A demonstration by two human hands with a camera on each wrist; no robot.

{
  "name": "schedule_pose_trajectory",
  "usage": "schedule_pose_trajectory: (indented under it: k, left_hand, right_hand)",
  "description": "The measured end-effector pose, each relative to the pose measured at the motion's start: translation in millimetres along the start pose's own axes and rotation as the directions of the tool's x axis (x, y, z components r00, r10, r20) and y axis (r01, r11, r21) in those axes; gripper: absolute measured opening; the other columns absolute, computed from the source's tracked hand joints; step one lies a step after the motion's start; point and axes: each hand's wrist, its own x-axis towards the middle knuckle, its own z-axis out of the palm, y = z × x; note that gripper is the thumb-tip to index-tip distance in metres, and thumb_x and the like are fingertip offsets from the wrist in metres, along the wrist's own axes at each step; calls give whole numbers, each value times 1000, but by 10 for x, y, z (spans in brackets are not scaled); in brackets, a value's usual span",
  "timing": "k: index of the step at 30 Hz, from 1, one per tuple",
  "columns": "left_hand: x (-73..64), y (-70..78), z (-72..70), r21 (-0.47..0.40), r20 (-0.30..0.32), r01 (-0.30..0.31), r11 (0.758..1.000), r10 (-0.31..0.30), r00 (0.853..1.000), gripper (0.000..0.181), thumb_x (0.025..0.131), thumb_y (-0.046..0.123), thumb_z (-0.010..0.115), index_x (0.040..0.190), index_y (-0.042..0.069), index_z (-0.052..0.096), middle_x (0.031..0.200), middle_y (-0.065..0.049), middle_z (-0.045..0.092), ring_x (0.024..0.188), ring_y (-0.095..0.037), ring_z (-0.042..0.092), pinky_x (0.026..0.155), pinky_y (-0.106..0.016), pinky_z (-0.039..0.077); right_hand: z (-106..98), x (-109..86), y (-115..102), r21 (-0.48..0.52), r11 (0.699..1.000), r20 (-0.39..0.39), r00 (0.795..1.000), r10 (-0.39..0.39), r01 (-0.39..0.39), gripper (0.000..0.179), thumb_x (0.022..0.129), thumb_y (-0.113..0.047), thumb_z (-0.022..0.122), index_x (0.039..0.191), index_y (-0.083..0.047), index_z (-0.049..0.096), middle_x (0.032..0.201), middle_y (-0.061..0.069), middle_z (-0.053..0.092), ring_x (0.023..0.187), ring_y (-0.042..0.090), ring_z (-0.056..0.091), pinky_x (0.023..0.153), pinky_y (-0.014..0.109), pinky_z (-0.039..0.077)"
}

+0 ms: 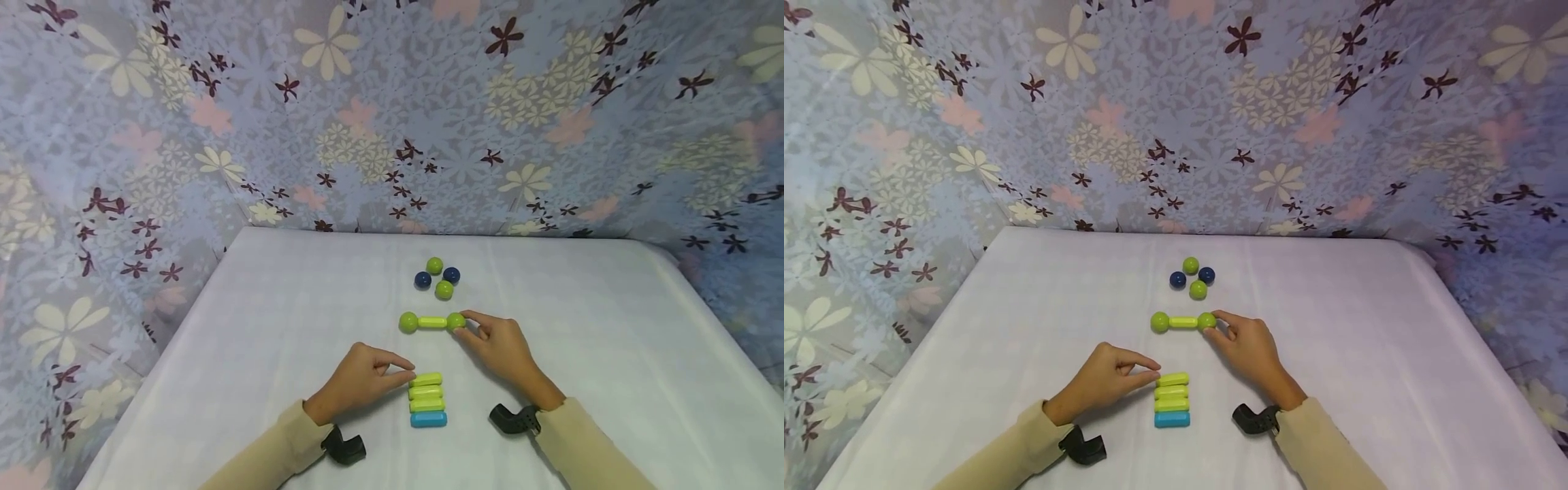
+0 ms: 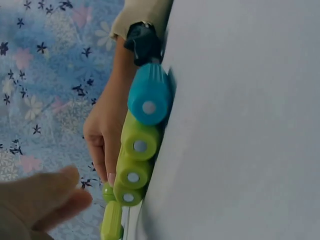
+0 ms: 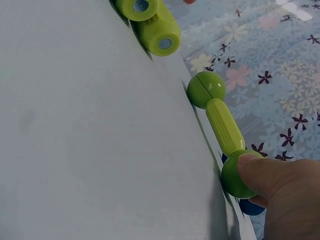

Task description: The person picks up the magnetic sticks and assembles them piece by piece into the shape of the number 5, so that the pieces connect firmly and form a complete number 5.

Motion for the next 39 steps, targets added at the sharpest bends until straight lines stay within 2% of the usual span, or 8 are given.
schedule_pose_trajectory:
  k: [4,9,13,20,26,29,33,39]
  left_hand:
    - [-30,-26,50,10,-13,20,1000,-20,1000,19,91,31,80,101,15,84,48,17,30,47,1,26,50,-19,26]
    - [-8,-66,104,79,-9,-21,997,22,1000,23,89,35,82,101,16,84,49,19,33,47,3,28,49,-18,26]
    - [-6,-82,103,112,11,-18,994,17,1000,23,88,37,83,100,17,84,48,20,34,47,4,28,48,-18,25]
    - [15,-65,93,115,47,13,993,-19,999,23,90,39,80,97,17,84,47,19,36,45,4,28,47,-18,25]
    - [23,-62,93,96,23,23,995,-26,999,19,88,36,82,93,17,84,47,18,35,47,3,29,49,-18,26]
    - [20,-79,101,47,-26,54,997,-52,998,19,87,37,83,93,18,83,49,17,35,48,1,30,50,-19,27]
    - [19,-127,98,1,-150,82,997,-81,985,19,86,35,85,94,18,83,49,16,33,48,1,29,48,-20,27]
    - [23,-187,57,112,-337,34,993,6,942,17,84,27,87,92,13,83,50,18,30,49,4,24,47,-19,24]
  right_hand:
    - [16,3,2,-7,1000,19,1000,-4,4,38,93,-31,78,123,-9,74,51,-11,37,46,5,33,46,24,27]
    - [14,9,4,-14,1000,1,1000,-18,18,37,93,-30,79,122,-8,75,51,-10,37,47,6,32,46,24,27]
    - [8,6,-12,-19,1000,10,1000,-8,8,37,93,-32,78,123,-9,75,51,-10,37,48,6,32,46,25,27]
    - [-9,14,-19,-20,1000,18,1000,-2,2,38,94,-32,78,124,-9,74,51,-9,37,47,7,33,46,25,28]
    - [4,21,4,-22,1000,11,1000,-5,5,38,93,-30,79,124,-10,74,51,-10,37,47,6,31,47,25,27]
    - [6,19,4,-21,1000,13,1000,-1,1,38,93,-31,79,124,-9,74,51,-10,37,47,6,31,47,25,27]
    - [2,21,-3,-12,1000,11,1000,0,0,38,92,-30,79,124,-10,74,51,-10,36,47,6,31,47,25,27]
    - [-7,26,-24,-11,1000,9,1000,-5,6,37,92,-29,80,122,-9,75,51,-10,36,47,6,30,47,25,26]
